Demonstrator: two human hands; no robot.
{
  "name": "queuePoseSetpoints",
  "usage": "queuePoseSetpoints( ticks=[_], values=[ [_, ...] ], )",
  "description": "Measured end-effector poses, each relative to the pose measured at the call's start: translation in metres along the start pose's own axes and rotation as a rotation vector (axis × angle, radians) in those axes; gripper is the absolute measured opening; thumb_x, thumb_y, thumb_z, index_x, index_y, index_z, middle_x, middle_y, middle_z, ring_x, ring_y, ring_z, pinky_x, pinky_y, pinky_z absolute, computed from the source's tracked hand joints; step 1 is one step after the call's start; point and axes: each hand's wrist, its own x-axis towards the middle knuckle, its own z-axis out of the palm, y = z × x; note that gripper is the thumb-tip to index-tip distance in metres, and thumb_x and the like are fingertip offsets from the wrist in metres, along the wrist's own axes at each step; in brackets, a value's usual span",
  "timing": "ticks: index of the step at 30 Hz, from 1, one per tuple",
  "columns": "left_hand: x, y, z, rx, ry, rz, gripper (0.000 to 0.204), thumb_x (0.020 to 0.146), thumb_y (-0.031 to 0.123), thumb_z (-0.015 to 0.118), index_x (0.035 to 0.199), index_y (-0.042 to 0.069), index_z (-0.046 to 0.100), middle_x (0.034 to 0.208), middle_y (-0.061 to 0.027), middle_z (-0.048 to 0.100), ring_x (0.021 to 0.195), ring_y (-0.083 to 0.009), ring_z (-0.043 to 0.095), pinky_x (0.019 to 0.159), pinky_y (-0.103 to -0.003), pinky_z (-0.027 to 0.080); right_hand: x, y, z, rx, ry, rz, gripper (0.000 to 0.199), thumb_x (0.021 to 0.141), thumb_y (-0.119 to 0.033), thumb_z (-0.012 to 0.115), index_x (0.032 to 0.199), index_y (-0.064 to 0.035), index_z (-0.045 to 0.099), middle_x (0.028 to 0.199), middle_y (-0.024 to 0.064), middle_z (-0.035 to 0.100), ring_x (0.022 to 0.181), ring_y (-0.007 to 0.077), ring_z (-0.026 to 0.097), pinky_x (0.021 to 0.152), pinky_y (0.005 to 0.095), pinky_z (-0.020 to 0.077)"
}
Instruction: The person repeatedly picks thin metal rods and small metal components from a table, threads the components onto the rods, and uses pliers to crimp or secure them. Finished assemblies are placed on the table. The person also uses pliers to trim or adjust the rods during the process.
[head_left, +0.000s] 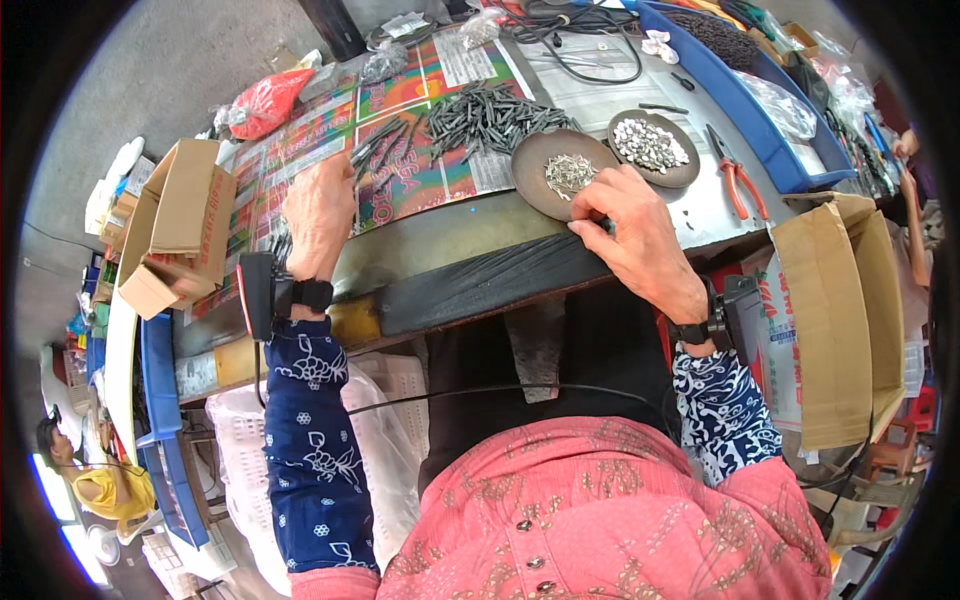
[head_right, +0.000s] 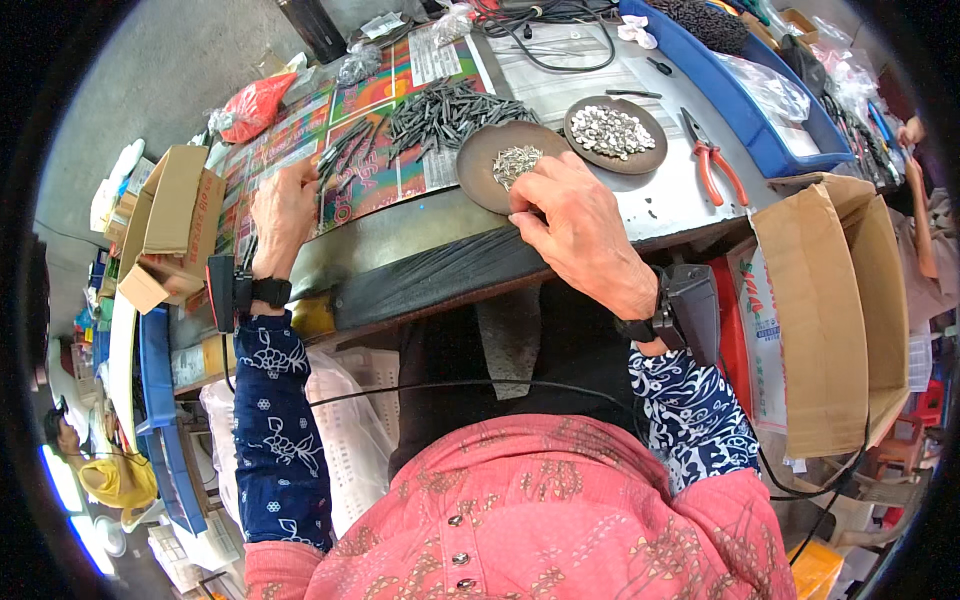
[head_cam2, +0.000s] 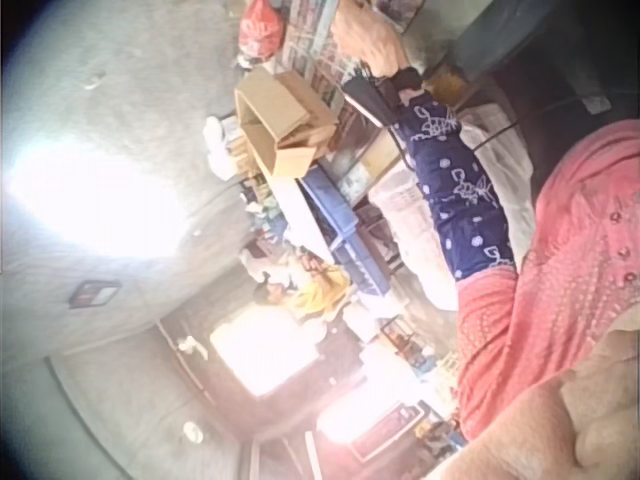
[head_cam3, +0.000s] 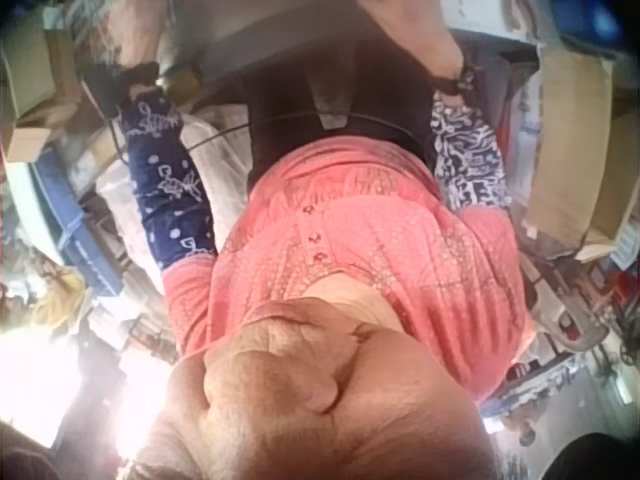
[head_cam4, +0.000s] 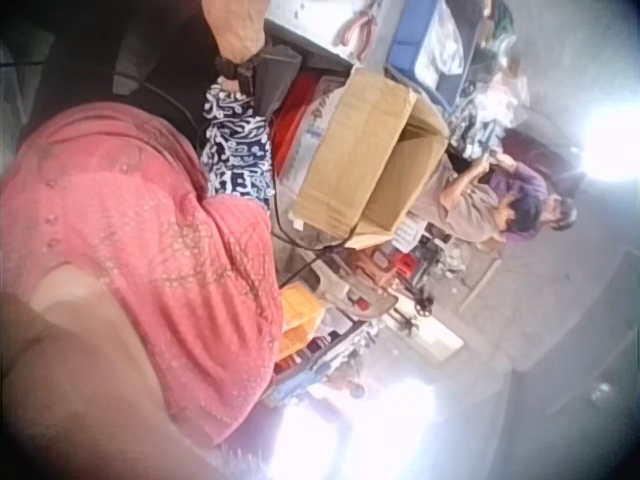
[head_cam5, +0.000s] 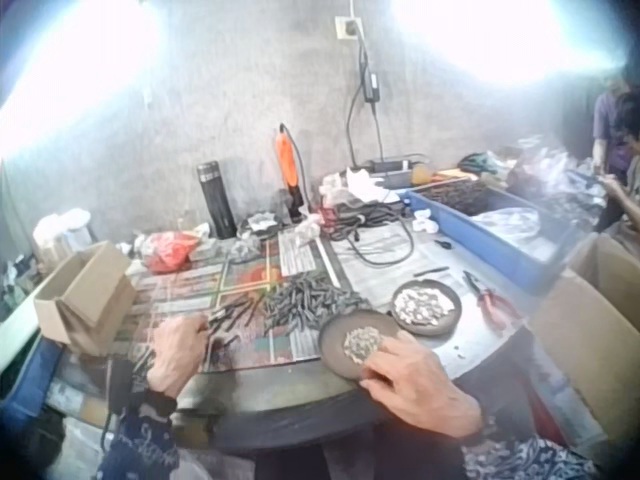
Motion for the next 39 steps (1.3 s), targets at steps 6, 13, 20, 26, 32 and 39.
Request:
queuePoseSetpoints(
  ticks=[6,13,20,26,32,39],
  values=[
    [0.014,0.001,0.011,0.078,-0.114,-0.072,0.017,0.08,0.024,0.067,0.088,0.009,0.067,0.084,-0.0163,0.068,0.084,-0.0364,0.065,0.07,-0.046,0.05,0.0,0.001,0.001,0.121,0.062,0.043,0.009,0.073,-0.002,0.066,0.078,-0.0027,0.058,0.075,0.008,0.055,0.075,0.025,0.053,0.065,0.0353,0.0429],
    [0.021,-0.002,0.026,0.066,-0.056,-0.034,0.015,0.08,0.018,0.063,0.089,0.006,0.067,0.088,-0.0175,0.067,0.084,-0.0376,0.064,0.072,-0.047,0.05,0.001,0.003,0.003,0.111,0.073,0.044,0.01,0.073,0.0,0.065,0.079,-0.0032,0.059,0.075,0.0069,0.056,0.073,0.0236,0.054,0.064,0.0338,0.0442],
    [0.021,-0.008,0.033,-0.051,0.043,-0.026,0.013,0.079,0.015,0.061,0.082,0.002,0.063,0.081,-0.0204,0.065,0.081,-0.0389,0.063,0.07,-0.047,0.048,0.0,-0.002,0.002,0.214,0.086,0.122,0.01,0.074,0.001,0.066,0.081,-0.0026,0.058,0.075,0.007,0.055,0.073,0.0224,0.054,0.063,0.0324,0.0441],
    [0.002,0.004,-0.001,-0.259,0.141,-0.037,0.012,0.08,0.012,0.063,0.082,0.0,0.064,0.071,-0.0166,0.064,0.063,-0.028,0.062,0.06,-0.038,0.047,-0.002,-0.012,-0.005,0.268,0.113,0.118,0.01,0.076,0.001,0.065,0.084,-0.0013,0.059,0.078,0.0084,0.059,0.072,0.0212,0.058,0.062,0.03,0.0463],
    [-0.065,0.059,-0.048,-0.918,-0.069,-0.199,0.012,0.084,0.007,0.062,0.082,-0.005,0.062,0.065,-0.0062,0.063,0.045,-0.0083,0.054,0.042,-0.023,0.04,-0.005,-0.029,-0.007,0.407,0.093,0.157,0.008,0.077,0.002,0.065,0.083,-0.0003,0.06,0.072,0.005,0.059,0.062,0.0093,0.055,0.056,0.0238,0.0449],
    [-0.137,0.112,-0.072,-1.51,-0.198,-0.332,0.02,0.089,-0.004,0.056,0.109,-0.006,0.053,0.083,-0.0107,0.062,0.046,-0.0068,0.05,0.042,-0.019,0.038,-0.011,-0.064,-0.006,0.684,0.011,0.134,0.008,0.081,0.005,0.065,0.088,0.002,0.063,0.083,0.0023,0.063,0.075,0.0058,0.06,0.066,0.02,0.0493]
  ],
)
